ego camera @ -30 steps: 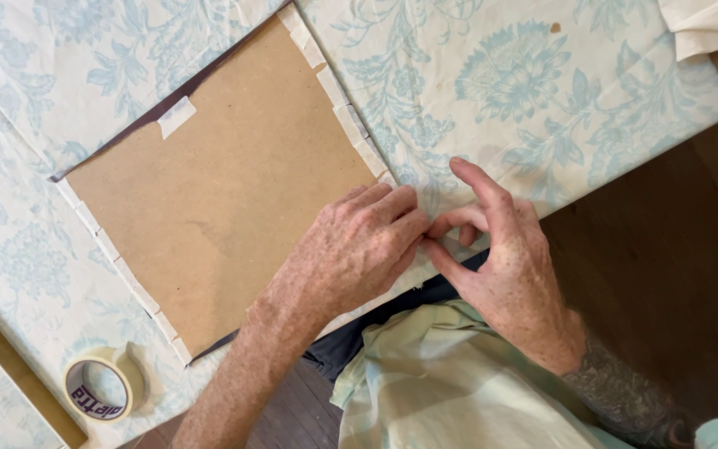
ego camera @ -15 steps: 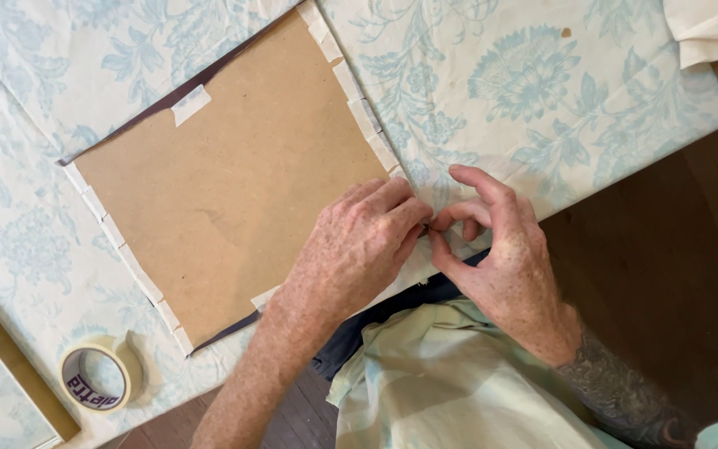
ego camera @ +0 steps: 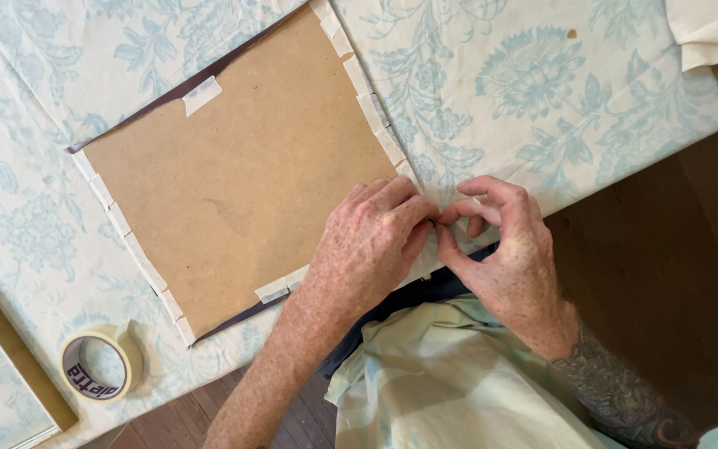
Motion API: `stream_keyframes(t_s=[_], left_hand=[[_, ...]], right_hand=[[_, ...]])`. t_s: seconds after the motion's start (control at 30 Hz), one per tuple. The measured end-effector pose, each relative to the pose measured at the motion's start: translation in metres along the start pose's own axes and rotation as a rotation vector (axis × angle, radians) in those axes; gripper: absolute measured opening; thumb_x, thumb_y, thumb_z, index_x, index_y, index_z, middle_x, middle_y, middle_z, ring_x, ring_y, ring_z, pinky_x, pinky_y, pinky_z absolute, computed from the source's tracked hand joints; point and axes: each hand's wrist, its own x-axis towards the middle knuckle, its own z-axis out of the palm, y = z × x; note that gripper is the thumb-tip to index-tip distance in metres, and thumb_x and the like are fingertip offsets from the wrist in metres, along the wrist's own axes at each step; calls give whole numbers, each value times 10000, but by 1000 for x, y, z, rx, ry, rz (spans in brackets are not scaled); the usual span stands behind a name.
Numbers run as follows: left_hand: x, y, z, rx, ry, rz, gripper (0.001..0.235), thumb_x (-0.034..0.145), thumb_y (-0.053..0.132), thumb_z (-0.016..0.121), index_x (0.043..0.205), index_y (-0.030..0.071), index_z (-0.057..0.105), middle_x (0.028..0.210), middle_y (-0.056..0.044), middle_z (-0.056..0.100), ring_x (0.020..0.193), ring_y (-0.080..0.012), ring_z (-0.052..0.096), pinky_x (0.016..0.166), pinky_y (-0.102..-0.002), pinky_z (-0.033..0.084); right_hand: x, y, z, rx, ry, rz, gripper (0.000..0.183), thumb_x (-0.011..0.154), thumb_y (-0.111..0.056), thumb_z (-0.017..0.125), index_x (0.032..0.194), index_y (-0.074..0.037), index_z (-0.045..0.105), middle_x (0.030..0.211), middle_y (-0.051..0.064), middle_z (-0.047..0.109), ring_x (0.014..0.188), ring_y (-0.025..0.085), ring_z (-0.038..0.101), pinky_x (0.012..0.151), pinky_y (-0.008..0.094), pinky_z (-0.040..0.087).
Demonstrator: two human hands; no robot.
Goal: Applying small strips of masking tape to the edges of a cardboard board for framing.
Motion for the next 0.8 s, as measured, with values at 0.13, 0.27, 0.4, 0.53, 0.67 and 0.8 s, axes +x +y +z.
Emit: stream_keyframes(t_s=[0.13,0.27,0.4,0.53,0.67,0.8], left_hand=[[1,1,0,15,5,7,55,895,134,704,949,140,713,878,-49,590,817,-293,598,703,-415,460],[-1,2,0,-9,12,-8,71,908,137,698,975,131,723,878,-49,597,828,-295,609,719,-421,468],[-1,5,0,-8,43,-8,85,908,128,708,990,118,729,905,-48,620,831,-292,620,732,-421,479],[-3,10,-2,41,56,-15,55,910,112,702,960,115,724,875,-45,604,837,-281,613,746,-417,473],[-6,10,-5,47,75,-14,87,950,126,702,1036,118,716,961,-51,641,842,-283,625,760,-404,473],[-8,9,-7,34,70,24,108,982,110,671,1086,104,697,1002,-65,624,876,-283,627,738,-393,479]], right_hand=[[2,-2,-3,34,-16,40,507,859,-24,777,1278,-90,501,922,-45,722,721,130,555,946,292,470],[1,-1,-3,49,-8,20,524,869,-9,780,1305,-74,498,957,-29,725,696,128,540,963,294,488],[2,-6,-5,65,-1,34,552,871,-3,769,1345,-80,497,939,-22,754,697,125,525,997,295,473],[1,-6,-6,60,6,17,521,889,-3,772,1333,-64,505,946,-13,766,685,123,533,998,294,475],[0,-6,-7,119,13,39,515,903,18,773,1342,-48,515,971,16,777,696,110,573,933,251,505],[1,-8,-12,196,-24,81,512,914,27,739,1361,-36,499,992,70,783,728,105,604,925,260,537]])
